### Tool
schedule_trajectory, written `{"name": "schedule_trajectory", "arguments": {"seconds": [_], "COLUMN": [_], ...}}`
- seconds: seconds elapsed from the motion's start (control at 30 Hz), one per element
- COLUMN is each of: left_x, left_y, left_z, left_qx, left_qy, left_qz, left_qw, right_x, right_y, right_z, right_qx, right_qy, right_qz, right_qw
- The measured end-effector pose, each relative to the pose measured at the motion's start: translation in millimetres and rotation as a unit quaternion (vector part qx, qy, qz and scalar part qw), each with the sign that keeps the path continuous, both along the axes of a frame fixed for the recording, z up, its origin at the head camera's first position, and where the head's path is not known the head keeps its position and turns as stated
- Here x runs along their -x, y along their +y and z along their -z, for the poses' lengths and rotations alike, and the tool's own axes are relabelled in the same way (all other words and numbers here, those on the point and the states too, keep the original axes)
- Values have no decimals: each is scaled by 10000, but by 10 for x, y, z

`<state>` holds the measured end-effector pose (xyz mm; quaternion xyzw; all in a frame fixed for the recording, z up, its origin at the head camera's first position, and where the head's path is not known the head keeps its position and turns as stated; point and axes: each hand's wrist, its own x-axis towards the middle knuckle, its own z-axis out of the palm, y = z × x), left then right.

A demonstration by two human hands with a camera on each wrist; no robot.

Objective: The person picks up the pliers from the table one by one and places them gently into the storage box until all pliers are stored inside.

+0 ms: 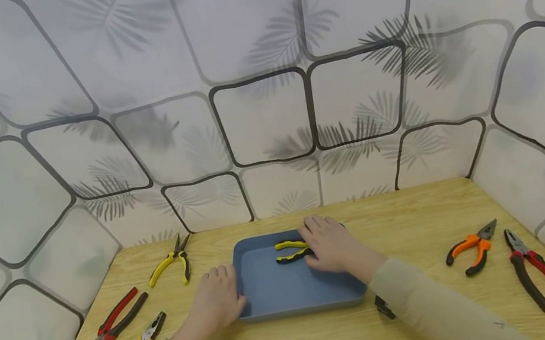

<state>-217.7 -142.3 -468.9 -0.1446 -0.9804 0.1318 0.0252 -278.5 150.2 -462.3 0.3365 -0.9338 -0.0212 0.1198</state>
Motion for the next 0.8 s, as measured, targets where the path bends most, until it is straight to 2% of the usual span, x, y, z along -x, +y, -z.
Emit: {"name": "schedule_trajectory", "arguments": {"seconds": [0.43, 0.8], "left_x": [6, 5], "left_y": [0, -5], "left_z": [7, 20], "left_qx": [-49, 4], "left_qy": [125, 50], "left_qz": [18, 32], "left_qw": [9999, 10000], "right_x": [16, -31], "right_y": [165, 251], "right_z": [-21, -54], "right_qx": [161, 75], "right_qy": [145, 44], "right_qz": [35, 118], "right_qw": [9998, 9999]}}
